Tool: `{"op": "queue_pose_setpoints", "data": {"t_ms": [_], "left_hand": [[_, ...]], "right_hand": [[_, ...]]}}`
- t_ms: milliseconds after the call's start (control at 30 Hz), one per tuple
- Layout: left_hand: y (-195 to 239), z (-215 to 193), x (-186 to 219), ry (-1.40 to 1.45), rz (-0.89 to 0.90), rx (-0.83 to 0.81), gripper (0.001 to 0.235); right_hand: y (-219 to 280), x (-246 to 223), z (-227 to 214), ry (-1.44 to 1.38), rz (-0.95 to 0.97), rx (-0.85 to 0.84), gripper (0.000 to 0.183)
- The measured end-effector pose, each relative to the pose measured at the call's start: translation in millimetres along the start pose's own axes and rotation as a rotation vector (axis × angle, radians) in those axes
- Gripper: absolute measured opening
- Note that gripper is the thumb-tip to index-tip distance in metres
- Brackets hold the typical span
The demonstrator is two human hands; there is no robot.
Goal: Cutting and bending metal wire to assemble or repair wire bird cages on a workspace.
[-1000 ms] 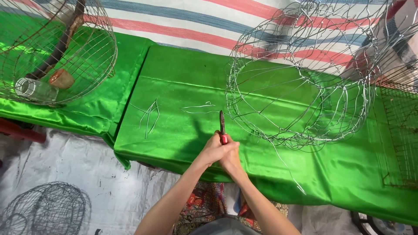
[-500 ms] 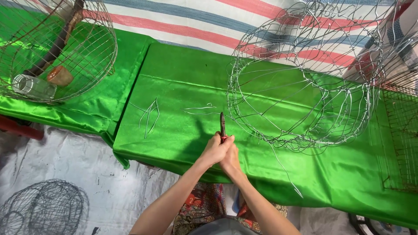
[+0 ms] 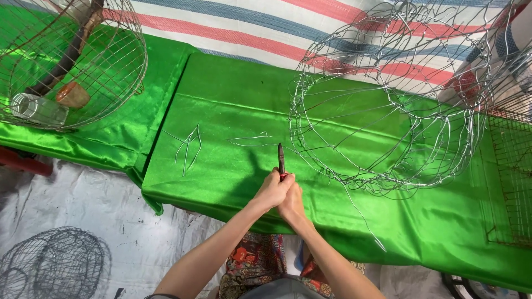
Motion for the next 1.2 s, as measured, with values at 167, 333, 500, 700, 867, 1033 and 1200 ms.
{"op": "queue_pose_setpoints", "data": {"t_ms": [167,333,500,700,867,1033,1200], "left_hand": [[-5,3,-1,0.025,-0.003,0.014,0.044],[-8,2,0,0.030,-0.006,0.022,0.046],[-14,6,-6,0.024,-0.006,0.021,0.045],[-20,7,-9,0.031,-0.006,0.000,0.044],[-22,12,-18,0.011,-0.012,-0.014,0.045],[-9,4,-4,0.096,0.019,-0.034,0.050],[10,-33,10,0.366,0.148,0.012,0.055]], "right_hand": [[-4,-2,1,-0.010,0.039,0.000,0.023],[-3,1,0,-0.016,0.072,0.001,0.023],[-2,3,-1,-0.010,0.102,0.002,0.023],[-3,0,-4,-0.018,0.139,0.014,0.024],[0,-12,-3,-0.035,0.178,0.007,0.025],[7,-34,-7,-0.047,0.171,-0.008,0.026],[21,-37,-16,-0.055,0.167,-0.023,0.028]]}}
Point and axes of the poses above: each hand's wrist, its own y-axis away from the middle knuckle, its own z-axis out of the palm, x = y × z, the point moved 9 cm from there along -y, towards the middle knuckle, and after that the axes turned 1 degree about -y, right-handed, at the moved point
